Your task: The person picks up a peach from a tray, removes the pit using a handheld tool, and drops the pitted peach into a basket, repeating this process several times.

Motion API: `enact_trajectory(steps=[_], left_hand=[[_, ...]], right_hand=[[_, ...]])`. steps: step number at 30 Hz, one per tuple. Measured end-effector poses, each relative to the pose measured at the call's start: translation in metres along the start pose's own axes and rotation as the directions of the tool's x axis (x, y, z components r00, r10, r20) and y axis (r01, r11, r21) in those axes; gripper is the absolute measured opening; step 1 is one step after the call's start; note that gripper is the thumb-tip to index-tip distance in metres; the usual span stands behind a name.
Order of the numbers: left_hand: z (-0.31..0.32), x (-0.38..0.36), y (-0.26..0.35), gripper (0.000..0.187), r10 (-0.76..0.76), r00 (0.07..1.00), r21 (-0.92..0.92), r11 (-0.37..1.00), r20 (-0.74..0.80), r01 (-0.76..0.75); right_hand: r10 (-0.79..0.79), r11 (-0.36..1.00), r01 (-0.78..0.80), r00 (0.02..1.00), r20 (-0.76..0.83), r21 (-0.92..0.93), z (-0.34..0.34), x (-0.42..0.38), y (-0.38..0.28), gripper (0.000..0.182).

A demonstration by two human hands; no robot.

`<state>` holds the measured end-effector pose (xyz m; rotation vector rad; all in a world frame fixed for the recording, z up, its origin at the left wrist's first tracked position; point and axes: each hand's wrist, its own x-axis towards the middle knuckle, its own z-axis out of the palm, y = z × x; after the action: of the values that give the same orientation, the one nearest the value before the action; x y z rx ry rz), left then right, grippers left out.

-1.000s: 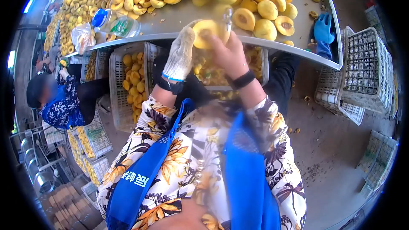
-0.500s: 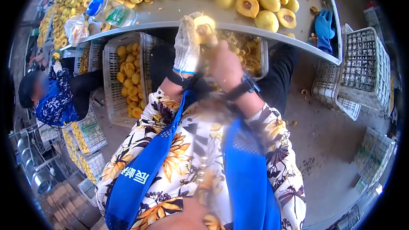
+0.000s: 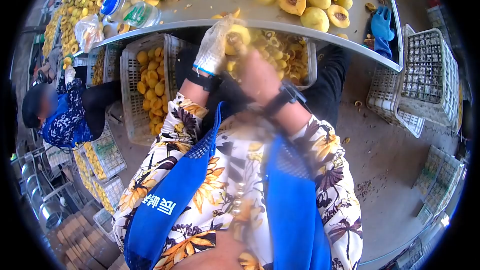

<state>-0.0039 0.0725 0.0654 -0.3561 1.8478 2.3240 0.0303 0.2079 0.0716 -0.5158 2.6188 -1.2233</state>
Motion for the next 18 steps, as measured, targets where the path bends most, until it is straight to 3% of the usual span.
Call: enact_trajectory(steps=[2, 5, 6, 8, 9, 10, 13, 15, 17, 18], left_hand=[[-0.005, -0.003, 0.008, 0.053, -0.067, 0.998, 0.026, 0.997, -0.012, 0.067], [-0.013, -0.004, 0.019, 0.057, -0.207, 0.978, 0.027, 0.978, 0.037, 0.207], [-0.016, -0.004, 0.021, 0.058, -0.26, 0.964, 0.02, 0.966, 0.063, 0.259], [-0.025, -0.003, 0.026, 0.061, -0.202, 0.969, 0.317, 0.937, 0.142, 0.149], [-0.023, -0.003, 0.027, 0.062, -0.26, 0.948, 0.3, 0.933, 0.184, 0.198], [-0.022, -0.003, 0.028, 0.064, -0.317, 0.921, 0.289, 0.925, 0.226, 0.248], [-0.016, 0.006, 0.003, 0.063, -0.125, 0.979, -0.108, 0.984, 0.163, 0.144], [-0.001, -0.014, 0.008, 0.061, 0.063, 0.998, -0.027, 0.998, 0.008, -0.063], [0.009, -0.015, -0.011, 0.057, 0.301, 0.95, 0.084, 0.952, -0.089, -0.294], [0.01, -0.013, -0.013, 0.054, 0.312, 0.933, 0.092, 0.949, -0.182, -0.3]], right_hand=[[0.015, 0.998, -0.009, 0.994, 0.108, -0.055, -0.007, 0.008, -0.002, 0.027], [0.07, 0.992, -0.068, 0.997, -0.017, 0.11, -0.009, 0.006, 0.005, 0.033], [0.163, 0.986, -0.16, 0.984, -0.078, 0.043, -0.007, 0.012, 0.013, 0.036], [0.113, 0.973, -0.091, 0.989, -0.094, 0.21, -0.007, 0.016, 0.022, 0.032], [0.093, 0.954, -0.057, 0.99, -0.11, 0.293, -0.006, 0.019, 0.026, 0.031], [-0.053, 0.964, 0.101, 0.979, -0.197, 0.245, 0.005, 0.024, 0.037, 0.027], [0.142, 0.796, -0.013, 0.976, -0.166, 0.605, 0.005, 0.027, 0.02, 0.025], [0.284, 0.584, -0.127, 0.957, -0.055, 0.801, 0.001, 0.028, 0.001, 0.02], [0.38, 0.402, -0.196, 0.924, 0.032, 0.894, 0.006, 0.028, -0.007, 0.017], [0.374, 0.571, -0.191, 0.926, -0.047, 0.799, 0.026, 0.032, 0.011, 0.023]])
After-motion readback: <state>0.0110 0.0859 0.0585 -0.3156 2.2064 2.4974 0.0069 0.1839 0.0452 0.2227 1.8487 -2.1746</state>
